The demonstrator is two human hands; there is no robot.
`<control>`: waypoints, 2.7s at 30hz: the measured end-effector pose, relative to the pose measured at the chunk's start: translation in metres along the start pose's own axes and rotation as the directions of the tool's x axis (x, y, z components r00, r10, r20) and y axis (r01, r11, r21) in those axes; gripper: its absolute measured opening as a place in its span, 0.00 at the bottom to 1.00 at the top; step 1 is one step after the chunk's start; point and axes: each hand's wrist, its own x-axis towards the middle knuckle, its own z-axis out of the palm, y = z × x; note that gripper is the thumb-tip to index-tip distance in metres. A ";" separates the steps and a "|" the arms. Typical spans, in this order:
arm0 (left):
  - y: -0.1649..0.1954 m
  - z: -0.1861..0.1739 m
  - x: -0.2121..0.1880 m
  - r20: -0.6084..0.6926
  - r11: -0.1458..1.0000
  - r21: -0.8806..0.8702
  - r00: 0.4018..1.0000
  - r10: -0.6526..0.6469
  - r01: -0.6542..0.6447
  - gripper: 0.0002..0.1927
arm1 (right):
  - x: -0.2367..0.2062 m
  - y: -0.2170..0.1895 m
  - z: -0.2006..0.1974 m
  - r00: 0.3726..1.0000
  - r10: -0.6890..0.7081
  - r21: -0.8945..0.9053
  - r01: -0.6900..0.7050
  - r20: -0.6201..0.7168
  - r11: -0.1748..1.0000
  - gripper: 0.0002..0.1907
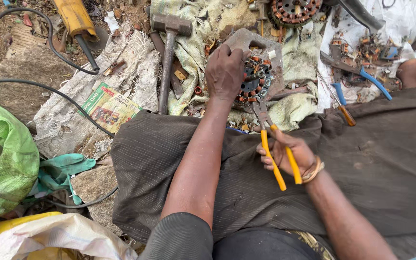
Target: The person sits on the ground and uses pliers and a screwdriver to remove copper wire coils from a motor stator. They repeatedly pull out the coils and place them into a nearby bag.
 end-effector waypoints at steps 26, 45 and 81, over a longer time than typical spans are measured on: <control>0.007 -0.014 0.011 -0.047 0.979 -0.071 0.979 -0.196 0.192 0.14 | -0.039 0.007 0.038 0.835 -0.363 -0.597 0.053 -0.413 0.801 0.26; 0.028 -0.175 -0.060 0.287 0.751 -0.506 0.904 -0.318 0.425 0.18 | -0.034 0.045 0.135 0.946 -0.113 -0.794 -0.186 -0.304 0.578 0.31; 0.017 -0.056 0.001 0.794 0.968 0.226 0.596 -0.120 -0.106 0.67 | -0.044 0.001 0.010 0.773 -0.269 -0.732 -0.338 -0.574 0.591 0.30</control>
